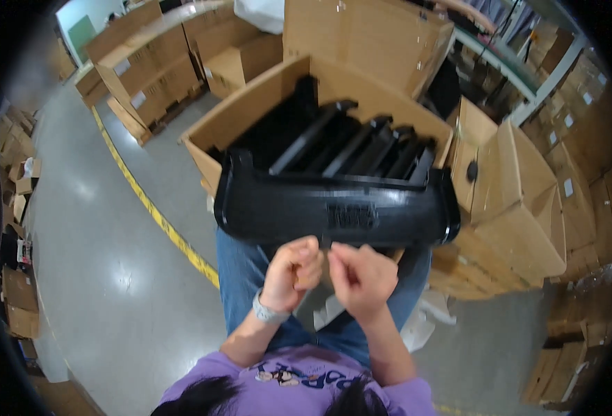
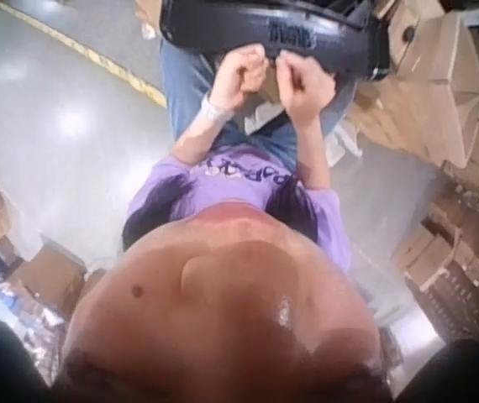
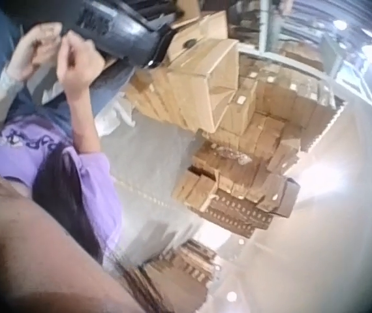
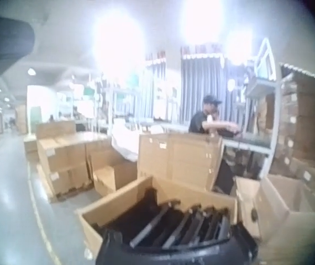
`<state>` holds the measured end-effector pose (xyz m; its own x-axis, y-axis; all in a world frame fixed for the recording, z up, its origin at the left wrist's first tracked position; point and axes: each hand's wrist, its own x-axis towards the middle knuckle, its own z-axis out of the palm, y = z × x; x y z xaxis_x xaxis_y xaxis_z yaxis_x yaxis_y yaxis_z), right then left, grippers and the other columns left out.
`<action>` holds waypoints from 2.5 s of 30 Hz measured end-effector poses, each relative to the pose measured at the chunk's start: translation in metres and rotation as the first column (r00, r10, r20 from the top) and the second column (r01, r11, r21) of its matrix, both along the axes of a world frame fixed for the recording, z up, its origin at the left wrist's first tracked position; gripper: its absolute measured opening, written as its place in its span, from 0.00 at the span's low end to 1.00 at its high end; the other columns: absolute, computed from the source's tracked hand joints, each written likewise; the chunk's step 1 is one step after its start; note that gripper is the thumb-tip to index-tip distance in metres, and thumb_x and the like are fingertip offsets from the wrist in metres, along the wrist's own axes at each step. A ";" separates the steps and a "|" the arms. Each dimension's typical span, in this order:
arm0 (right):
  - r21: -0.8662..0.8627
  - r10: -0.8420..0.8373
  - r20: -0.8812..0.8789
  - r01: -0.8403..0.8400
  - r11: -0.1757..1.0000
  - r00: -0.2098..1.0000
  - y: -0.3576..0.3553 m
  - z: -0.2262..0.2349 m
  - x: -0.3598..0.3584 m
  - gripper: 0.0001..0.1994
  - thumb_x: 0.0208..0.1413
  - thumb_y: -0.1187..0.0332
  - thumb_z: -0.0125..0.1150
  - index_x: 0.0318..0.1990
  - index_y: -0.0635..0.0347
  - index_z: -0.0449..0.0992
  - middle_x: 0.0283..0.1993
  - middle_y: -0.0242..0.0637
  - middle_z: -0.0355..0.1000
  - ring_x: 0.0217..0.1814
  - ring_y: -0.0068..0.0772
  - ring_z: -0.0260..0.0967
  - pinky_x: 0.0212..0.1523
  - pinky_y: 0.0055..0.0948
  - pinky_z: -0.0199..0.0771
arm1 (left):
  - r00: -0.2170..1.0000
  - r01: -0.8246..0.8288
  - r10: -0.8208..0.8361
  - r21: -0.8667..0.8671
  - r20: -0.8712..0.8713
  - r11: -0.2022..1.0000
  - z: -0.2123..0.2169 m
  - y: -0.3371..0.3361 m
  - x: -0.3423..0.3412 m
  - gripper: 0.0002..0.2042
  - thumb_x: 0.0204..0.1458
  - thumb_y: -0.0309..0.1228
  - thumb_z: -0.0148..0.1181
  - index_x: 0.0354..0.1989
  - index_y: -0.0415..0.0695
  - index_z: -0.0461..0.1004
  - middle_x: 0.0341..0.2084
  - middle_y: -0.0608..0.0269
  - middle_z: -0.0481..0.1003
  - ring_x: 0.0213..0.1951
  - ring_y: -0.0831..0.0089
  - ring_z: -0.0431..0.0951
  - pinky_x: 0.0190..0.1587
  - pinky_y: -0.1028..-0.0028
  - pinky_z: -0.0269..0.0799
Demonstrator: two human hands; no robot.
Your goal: Removing plastic components from packaging and attaching small adhesive strips to them.
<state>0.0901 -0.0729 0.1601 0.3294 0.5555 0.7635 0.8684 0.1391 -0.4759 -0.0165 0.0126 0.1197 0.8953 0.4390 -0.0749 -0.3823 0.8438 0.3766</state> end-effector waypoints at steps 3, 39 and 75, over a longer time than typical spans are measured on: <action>0.054 0.061 0.255 -0.077 0.996 0.965 -0.001 -0.003 0.004 0.11 0.35 0.81 0.65 0.30 0.60 0.76 0.13 0.29 0.58 0.11 0.25 0.54 0.13 0.24 0.52 | 0.990 -0.081 0.098 0.166 -0.101 0.983 0.007 -0.012 -0.001 0.16 0.60 0.36 0.44 0.23 0.41 0.65 0.10 0.75 0.54 0.10 0.86 0.50 0.13 0.83 0.43; -0.253 0.034 -0.736 -0.322 0.913 0.676 -0.038 -0.015 0.014 0.04 0.47 0.73 0.63 0.29 0.64 0.76 0.18 0.20 0.66 0.19 0.07 0.53 0.20 0.12 0.51 | 0.913 0.072 0.324 0.880 -0.248 0.470 -0.007 -0.009 0.002 0.06 0.48 0.25 0.57 0.23 0.39 0.70 0.13 0.73 0.66 0.18 0.88 0.61 0.20 0.84 0.55; -0.220 0.008 -0.743 -0.255 0.941 0.669 -0.044 -0.030 0.023 0.04 0.47 0.74 0.61 0.27 0.65 0.75 0.21 0.22 0.66 0.23 0.09 0.58 0.22 0.13 0.56 | 0.972 -0.065 0.117 0.247 -0.202 0.967 -0.009 -0.002 0.007 0.08 0.46 0.20 0.41 0.33 0.37 0.66 0.22 0.48 0.74 0.08 0.83 0.54 0.11 0.83 0.47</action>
